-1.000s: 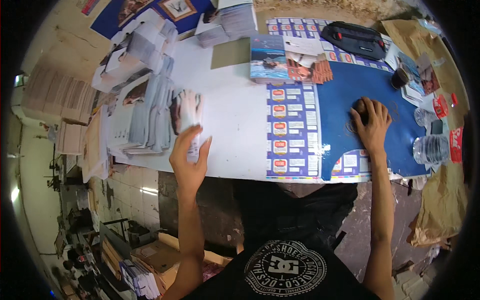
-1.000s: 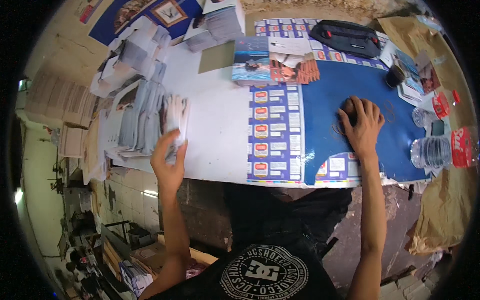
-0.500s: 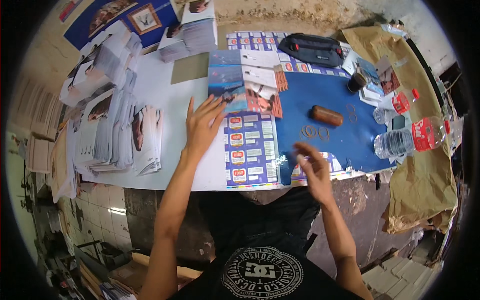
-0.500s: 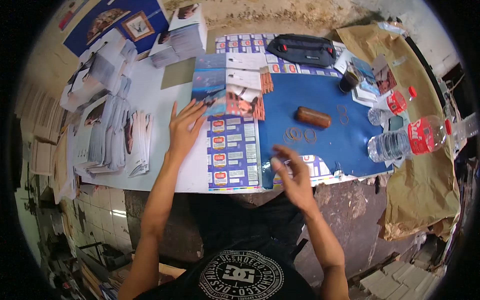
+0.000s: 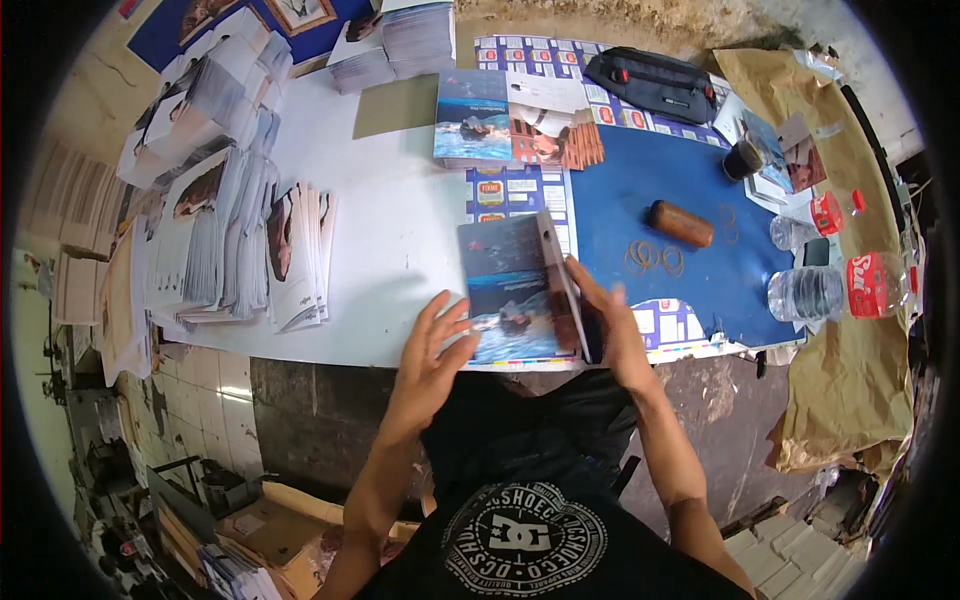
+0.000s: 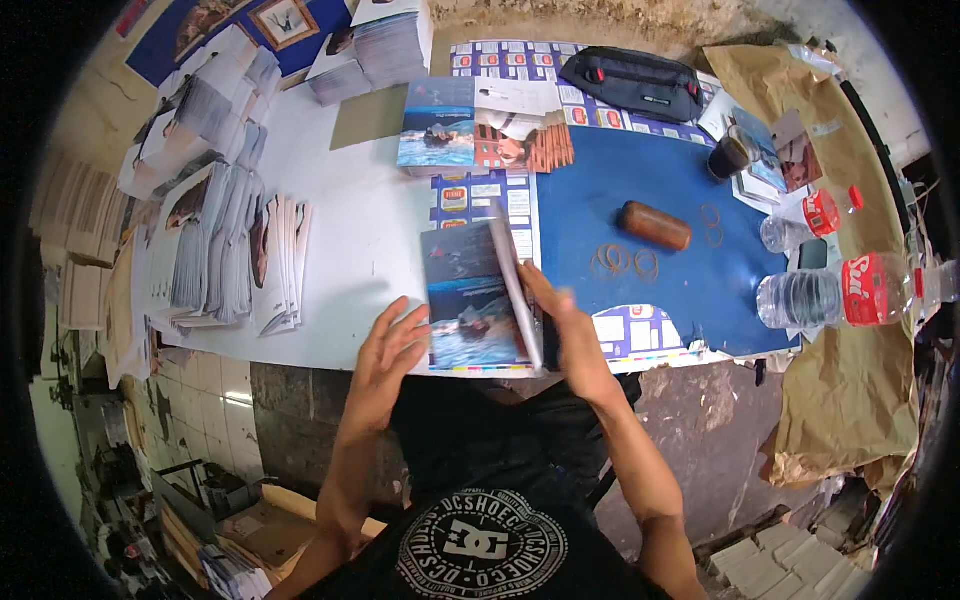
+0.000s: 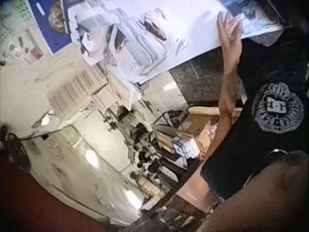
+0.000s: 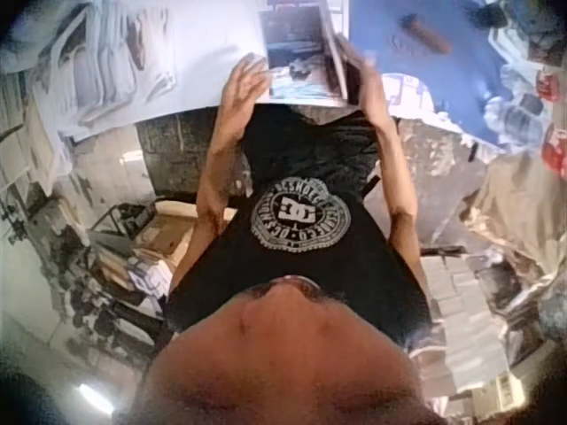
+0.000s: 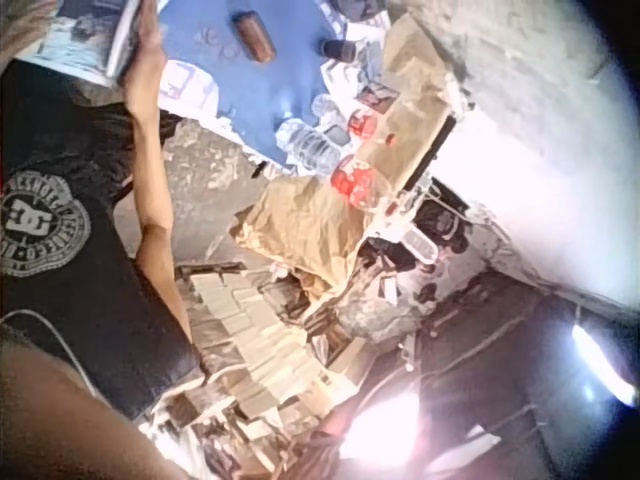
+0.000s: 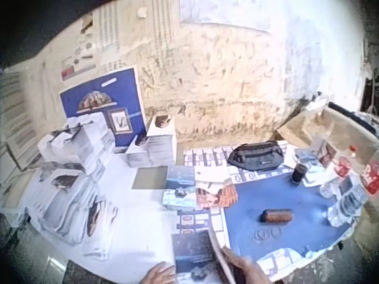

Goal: Folding printed cards and securing them in bundles with rubber bands.

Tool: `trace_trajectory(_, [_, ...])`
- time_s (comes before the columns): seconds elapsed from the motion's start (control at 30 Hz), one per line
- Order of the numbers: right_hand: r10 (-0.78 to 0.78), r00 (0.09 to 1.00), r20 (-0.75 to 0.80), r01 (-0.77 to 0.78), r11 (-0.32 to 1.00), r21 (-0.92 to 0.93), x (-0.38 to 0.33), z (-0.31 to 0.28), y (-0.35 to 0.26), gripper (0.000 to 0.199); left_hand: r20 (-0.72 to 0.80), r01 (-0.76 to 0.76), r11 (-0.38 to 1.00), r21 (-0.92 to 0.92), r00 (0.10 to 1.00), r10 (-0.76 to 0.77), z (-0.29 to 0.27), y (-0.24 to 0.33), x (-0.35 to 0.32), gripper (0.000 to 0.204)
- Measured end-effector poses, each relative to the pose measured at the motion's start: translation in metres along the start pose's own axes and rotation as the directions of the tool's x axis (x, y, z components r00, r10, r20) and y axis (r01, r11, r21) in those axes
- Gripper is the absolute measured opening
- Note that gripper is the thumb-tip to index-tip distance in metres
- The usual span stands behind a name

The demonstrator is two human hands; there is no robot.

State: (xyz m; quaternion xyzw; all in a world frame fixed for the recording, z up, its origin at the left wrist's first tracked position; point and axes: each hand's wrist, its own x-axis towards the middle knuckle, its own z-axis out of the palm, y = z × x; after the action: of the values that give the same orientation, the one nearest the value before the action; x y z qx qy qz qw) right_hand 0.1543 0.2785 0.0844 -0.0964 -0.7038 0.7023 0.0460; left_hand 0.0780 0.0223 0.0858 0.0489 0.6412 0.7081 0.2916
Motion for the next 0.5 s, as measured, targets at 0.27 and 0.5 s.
trace_trajectory(0.27, [-0.34, 0.922, 0.186, 0.312, 0.364, -0.878, 0.017, 0.032, 0.02, 0.05, -0.068, 0.008, 0.991, -0.136, 0.998, -0.017, 0.033, 0.008, 0.006, 0.066])
trace_trajectory(0.5, [-0.317, 0.922, 0.222, 0.316, 0.286, -0.905, 0.014, 0.03, 0.025, 0.052, -0.037, 0.021, 0.985, -0.17, 0.999, -0.028, 0.033, 0.005, 0.007, 0.067])
